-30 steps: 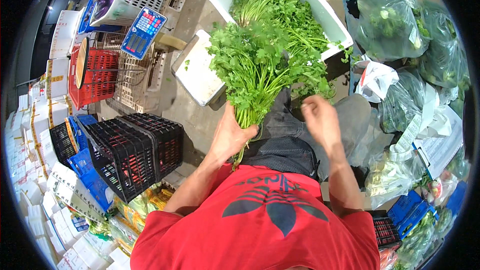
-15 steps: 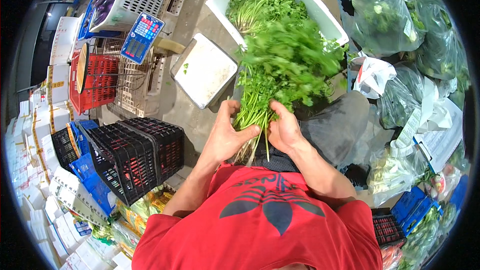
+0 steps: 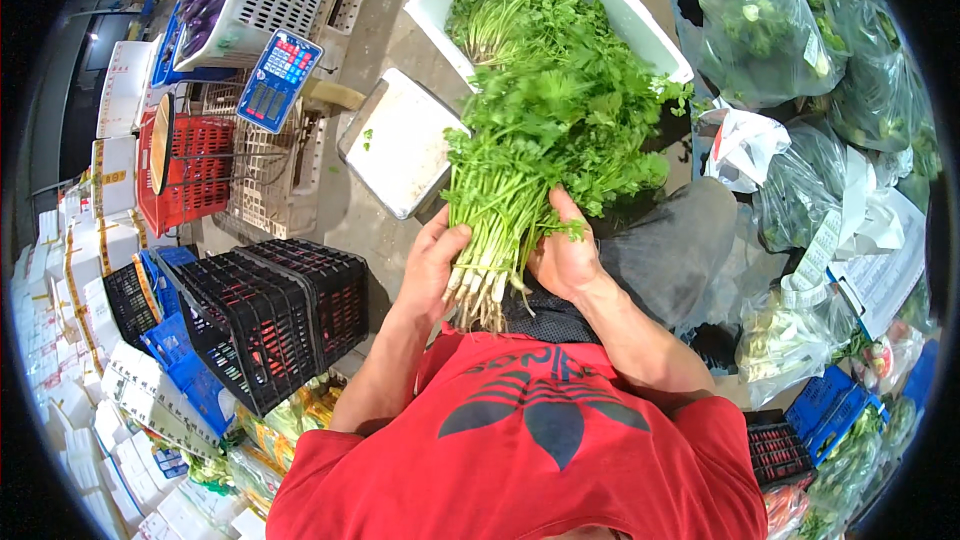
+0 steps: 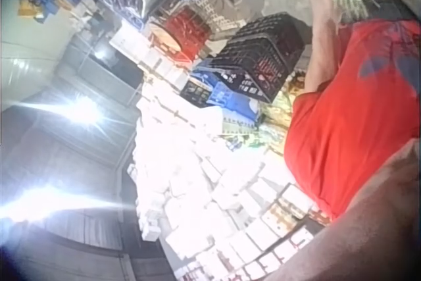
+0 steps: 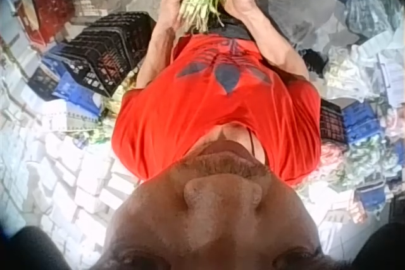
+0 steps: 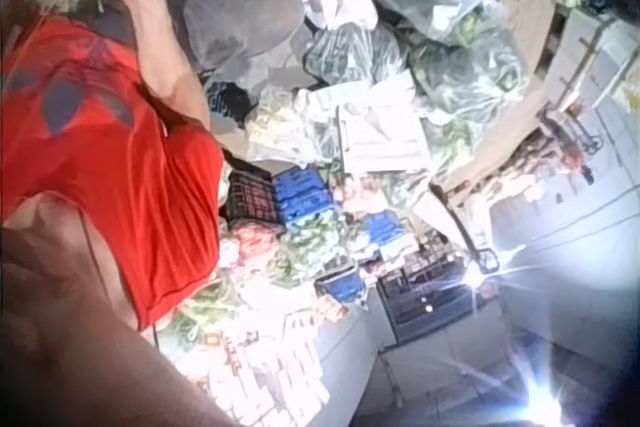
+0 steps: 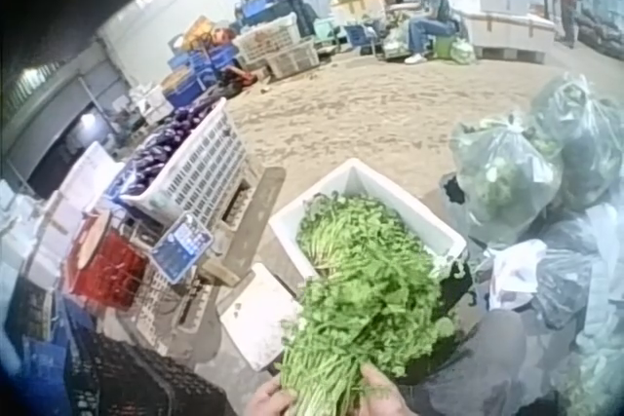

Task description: Cleaning, weighing, and bagging bunches of cilantro in a vegetable distribution center.

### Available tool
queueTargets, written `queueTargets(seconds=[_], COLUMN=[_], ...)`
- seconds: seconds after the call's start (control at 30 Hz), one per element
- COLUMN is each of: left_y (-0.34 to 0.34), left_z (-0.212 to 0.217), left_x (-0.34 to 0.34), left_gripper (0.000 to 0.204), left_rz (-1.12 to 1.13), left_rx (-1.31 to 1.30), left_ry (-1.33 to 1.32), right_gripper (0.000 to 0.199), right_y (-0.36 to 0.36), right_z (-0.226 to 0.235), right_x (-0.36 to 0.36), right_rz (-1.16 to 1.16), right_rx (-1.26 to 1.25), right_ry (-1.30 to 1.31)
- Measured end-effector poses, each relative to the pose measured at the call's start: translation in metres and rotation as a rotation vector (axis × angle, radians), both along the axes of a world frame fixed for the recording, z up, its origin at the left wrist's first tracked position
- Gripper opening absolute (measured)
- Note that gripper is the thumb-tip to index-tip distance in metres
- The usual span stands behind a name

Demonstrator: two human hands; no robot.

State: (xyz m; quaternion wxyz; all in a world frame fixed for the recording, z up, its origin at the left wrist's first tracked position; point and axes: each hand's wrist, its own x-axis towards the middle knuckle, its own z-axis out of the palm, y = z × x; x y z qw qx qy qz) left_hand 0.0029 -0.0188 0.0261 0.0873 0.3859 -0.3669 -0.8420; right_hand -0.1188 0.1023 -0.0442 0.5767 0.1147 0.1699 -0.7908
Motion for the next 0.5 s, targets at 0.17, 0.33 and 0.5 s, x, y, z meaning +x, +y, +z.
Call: queueTargets(seconds=[0.17,0.33,0.5], left_y=[-0.001,-0.009,0.000], left_z=[-0.012,-0.007,-0.011], left_x=[0.004,-0.002,-0.006], left_gripper=[0.060,0.064,0.064], left_rz=[0.041,-0.375,-0.250], left_rx=[0.220,-0.162,-0.188], left_ry=[0.047,-0.093,-0.123], right_gripper=[0.059,0.059,0.065], right_y=[0.007,0.011,0.005], right_z=[-0.014,-0.016,-0.003], right_x=[-0.001,-0.004,-0.005], right_rz=[0.045,0.158,0.079], right_rx=[-0.218,-0.222,-0.008], right_ry=[-0.001,0.069,0.129])
